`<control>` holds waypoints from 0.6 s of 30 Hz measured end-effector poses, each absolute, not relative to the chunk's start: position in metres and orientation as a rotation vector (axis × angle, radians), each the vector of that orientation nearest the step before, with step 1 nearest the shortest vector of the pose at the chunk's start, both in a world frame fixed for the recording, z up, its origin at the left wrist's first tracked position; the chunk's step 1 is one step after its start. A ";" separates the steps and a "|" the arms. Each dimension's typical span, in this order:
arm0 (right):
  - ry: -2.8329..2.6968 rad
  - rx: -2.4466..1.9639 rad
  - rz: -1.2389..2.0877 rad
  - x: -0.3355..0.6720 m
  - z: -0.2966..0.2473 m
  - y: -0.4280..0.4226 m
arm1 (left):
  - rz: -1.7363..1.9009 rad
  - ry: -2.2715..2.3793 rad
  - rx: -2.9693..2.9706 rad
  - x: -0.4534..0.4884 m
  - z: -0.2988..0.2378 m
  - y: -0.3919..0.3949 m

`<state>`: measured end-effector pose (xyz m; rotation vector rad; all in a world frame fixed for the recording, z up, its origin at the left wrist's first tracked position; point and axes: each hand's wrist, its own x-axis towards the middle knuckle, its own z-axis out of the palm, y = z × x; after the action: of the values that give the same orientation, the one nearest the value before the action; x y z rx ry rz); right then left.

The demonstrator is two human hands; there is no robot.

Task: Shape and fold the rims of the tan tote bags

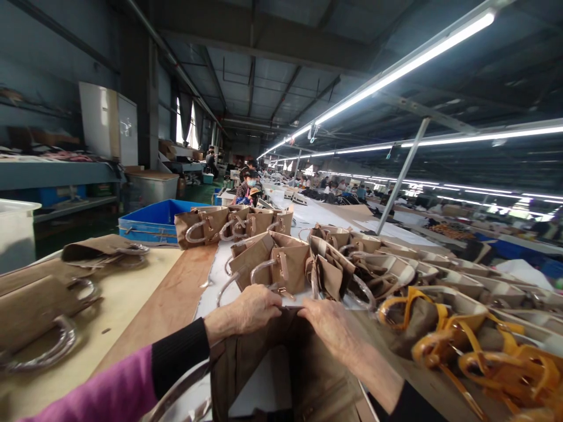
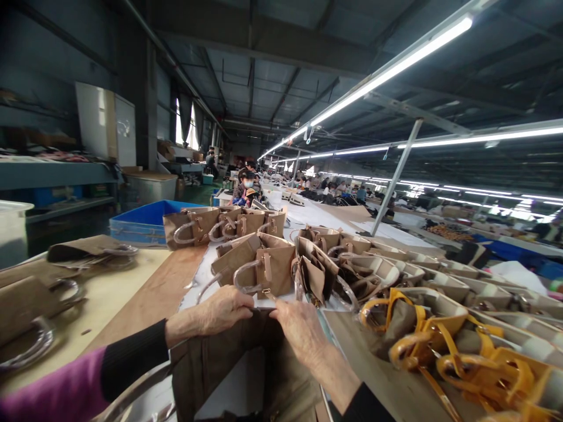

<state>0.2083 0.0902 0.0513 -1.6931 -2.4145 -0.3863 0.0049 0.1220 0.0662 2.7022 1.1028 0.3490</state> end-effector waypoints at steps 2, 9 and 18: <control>-2.451 -1.643 -0.467 0.205 0.052 0.091 | 0.347 1.102 2.712 0.007 0.066 0.120; -2.482 -1.512 -0.246 0.197 0.054 0.091 | 0.448 1.006 2.690 0.009 0.060 0.120; -2.514 -1.594 -0.208 0.194 0.058 0.095 | 0.362 1.126 2.713 0.004 0.055 0.120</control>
<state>0.1938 0.0951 0.0582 -1.5943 -2.5145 -0.2082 0.0037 0.1202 0.0555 2.7127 1.1257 0.3623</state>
